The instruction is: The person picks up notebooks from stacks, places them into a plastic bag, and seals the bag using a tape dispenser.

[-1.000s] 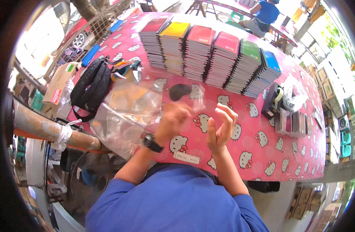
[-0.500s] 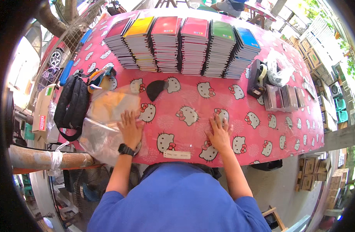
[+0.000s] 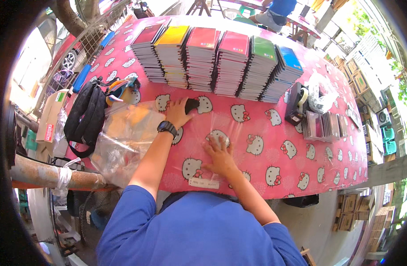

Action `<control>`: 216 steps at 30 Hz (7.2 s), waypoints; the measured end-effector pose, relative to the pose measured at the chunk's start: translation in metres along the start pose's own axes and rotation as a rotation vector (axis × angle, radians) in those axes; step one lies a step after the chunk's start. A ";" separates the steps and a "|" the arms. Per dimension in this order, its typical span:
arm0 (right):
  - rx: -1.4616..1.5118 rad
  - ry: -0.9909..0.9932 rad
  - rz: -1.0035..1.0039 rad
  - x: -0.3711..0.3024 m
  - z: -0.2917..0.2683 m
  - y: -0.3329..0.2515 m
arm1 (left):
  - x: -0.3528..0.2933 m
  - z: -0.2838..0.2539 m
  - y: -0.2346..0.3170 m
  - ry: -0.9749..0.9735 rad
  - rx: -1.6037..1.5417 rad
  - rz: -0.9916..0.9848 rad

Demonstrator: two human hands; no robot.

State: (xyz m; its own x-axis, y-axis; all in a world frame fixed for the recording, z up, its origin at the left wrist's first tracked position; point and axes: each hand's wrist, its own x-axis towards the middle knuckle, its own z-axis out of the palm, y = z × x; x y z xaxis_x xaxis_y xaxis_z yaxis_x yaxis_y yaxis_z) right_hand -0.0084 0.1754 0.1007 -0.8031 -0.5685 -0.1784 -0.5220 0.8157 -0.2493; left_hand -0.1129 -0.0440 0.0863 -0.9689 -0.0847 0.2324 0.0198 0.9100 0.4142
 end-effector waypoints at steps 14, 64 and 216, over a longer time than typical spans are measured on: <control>0.017 0.188 -0.241 0.008 0.007 0.029 | -0.105 -0.042 -0.063 0.372 -0.023 -0.118; 0.263 0.392 -0.897 0.200 -0.217 -0.175 | -0.111 -0.185 -0.007 1.007 -0.219 -0.070; 0.210 -0.111 -0.462 0.047 -0.117 0.016 | -0.124 0.065 0.030 -0.268 -1.368 -0.496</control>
State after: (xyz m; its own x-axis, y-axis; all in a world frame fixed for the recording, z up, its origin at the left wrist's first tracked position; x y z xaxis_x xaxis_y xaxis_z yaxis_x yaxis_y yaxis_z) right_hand -0.0885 0.1742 0.1995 -0.4615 -0.8813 -0.1018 -0.7366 0.4446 -0.5096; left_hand -0.0084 0.0205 0.0130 -0.9586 -0.0512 -0.2802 -0.2552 -0.2828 0.9246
